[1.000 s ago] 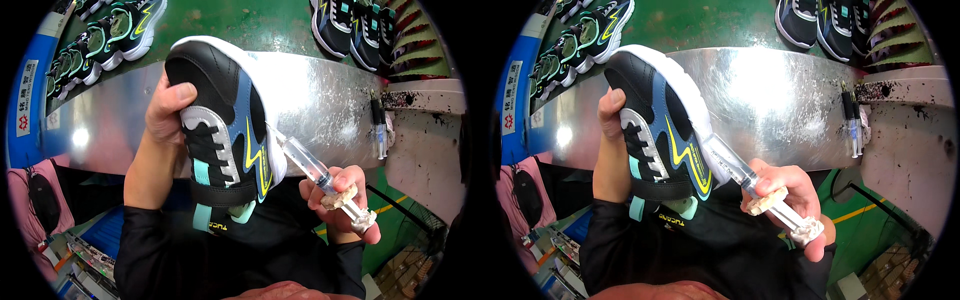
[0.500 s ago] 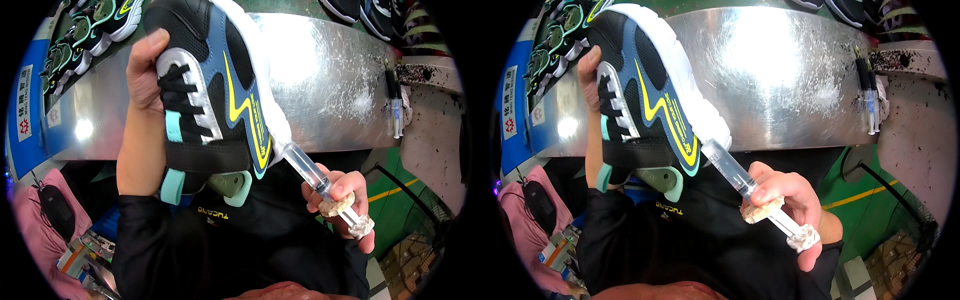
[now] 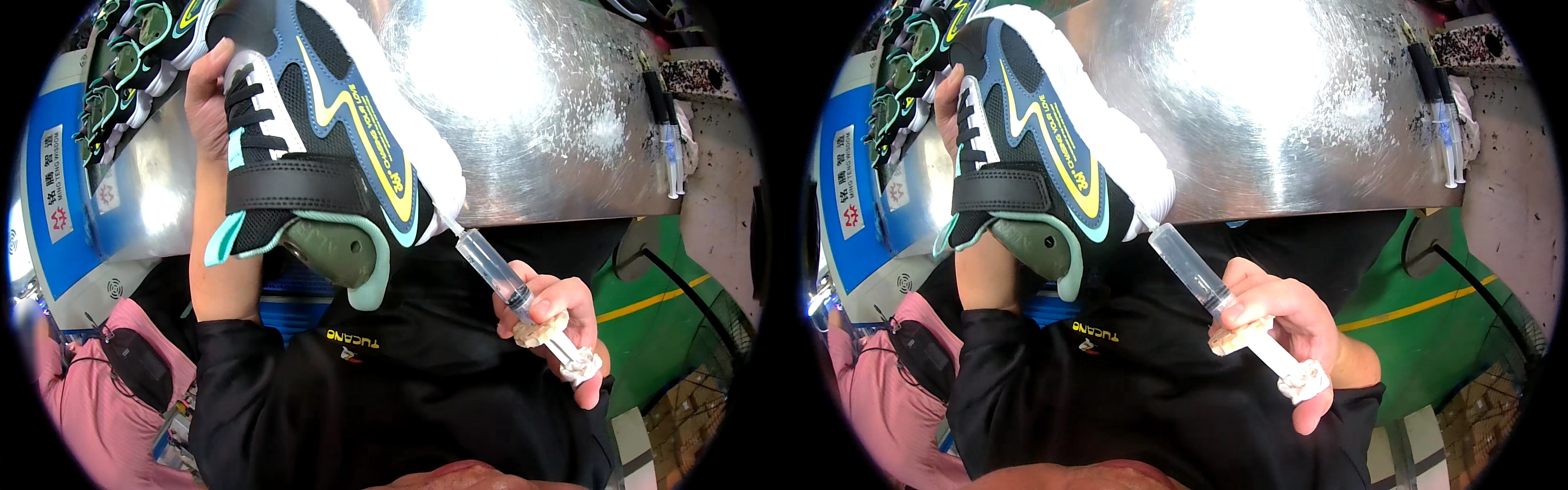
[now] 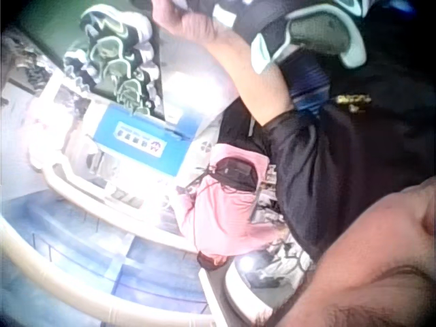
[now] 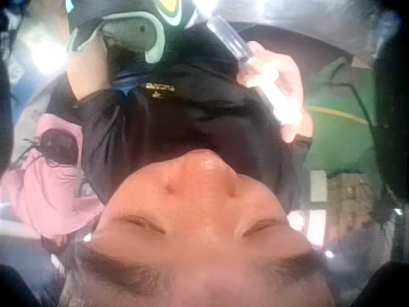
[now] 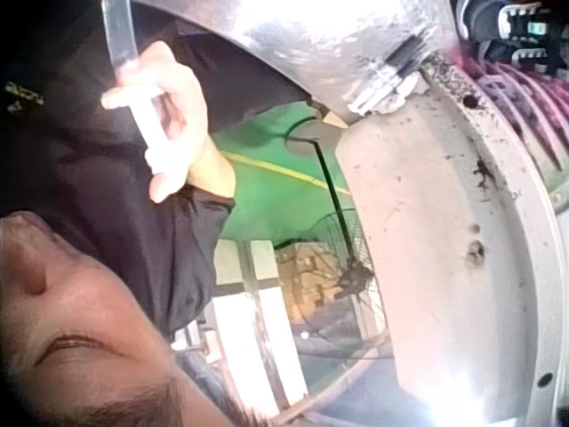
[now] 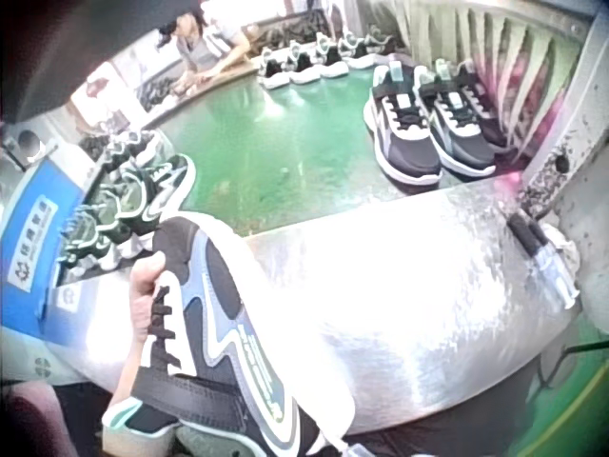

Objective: The person repeatedly picks up black and teal sneakers from a metal table, inserts a syringe needle into the shoe's sole, and injects a clear liquid. After each injection, the shoe is placed back on the table. The process is repeated for multiple shoes in a factory setting.

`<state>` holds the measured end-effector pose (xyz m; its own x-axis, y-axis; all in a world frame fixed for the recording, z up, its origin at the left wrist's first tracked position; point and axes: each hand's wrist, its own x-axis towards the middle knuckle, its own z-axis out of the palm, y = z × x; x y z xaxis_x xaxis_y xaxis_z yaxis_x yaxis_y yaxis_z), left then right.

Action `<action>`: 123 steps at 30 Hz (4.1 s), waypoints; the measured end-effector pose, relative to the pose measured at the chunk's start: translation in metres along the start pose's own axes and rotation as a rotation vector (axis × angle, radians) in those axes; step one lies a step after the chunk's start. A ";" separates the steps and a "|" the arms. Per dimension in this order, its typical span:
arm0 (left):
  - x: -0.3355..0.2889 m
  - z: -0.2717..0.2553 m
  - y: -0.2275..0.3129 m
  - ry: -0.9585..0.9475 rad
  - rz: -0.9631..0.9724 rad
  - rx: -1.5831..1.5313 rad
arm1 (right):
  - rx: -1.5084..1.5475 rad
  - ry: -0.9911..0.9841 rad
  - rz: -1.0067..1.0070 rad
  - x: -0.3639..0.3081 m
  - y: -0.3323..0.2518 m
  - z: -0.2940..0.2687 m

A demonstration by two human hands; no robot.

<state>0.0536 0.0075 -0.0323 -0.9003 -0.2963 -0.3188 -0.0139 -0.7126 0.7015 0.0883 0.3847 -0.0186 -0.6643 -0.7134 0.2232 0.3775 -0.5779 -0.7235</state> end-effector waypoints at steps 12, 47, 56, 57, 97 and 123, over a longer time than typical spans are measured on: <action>-0.080 -0.050 0.035 0.178 -0.001 0.350 | -0.027 0.034 0.003 0.005 0.015 0.000; -0.210 0.013 -0.071 0.028 -0.568 -0.204 | -0.372 -0.156 0.067 0.033 -0.001 0.022; -0.202 0.010 -0.087 -0.094 -0.714 -0.421 | -0.305 -0.098 0.308 0.029 -0.040 0.042; -0.201 0.006 -0.091 -0.134 -0.739 -0.445 | -0.317 -0.120 0.333 0.029 -0.047 0.042; -0.116 0.108 -0.130 -0.494 -0.580 -0.489 | -1.523 -0.166 -0.124 -0.011 -0.064 0.073; -0.193 0.019 -0.076 -0.231 -0.602 -0.408 | -1.684 0.012 -0.218 0.033 -0.029 -0.026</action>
<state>0.2202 0.1307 -0.0123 -0.8570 0.3264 -0.3989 -0.4098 -0.9009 0.1433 0.0384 0.3879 -0.0071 -0.6147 -0.6763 0.4059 -0.7627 0.3785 -0.5245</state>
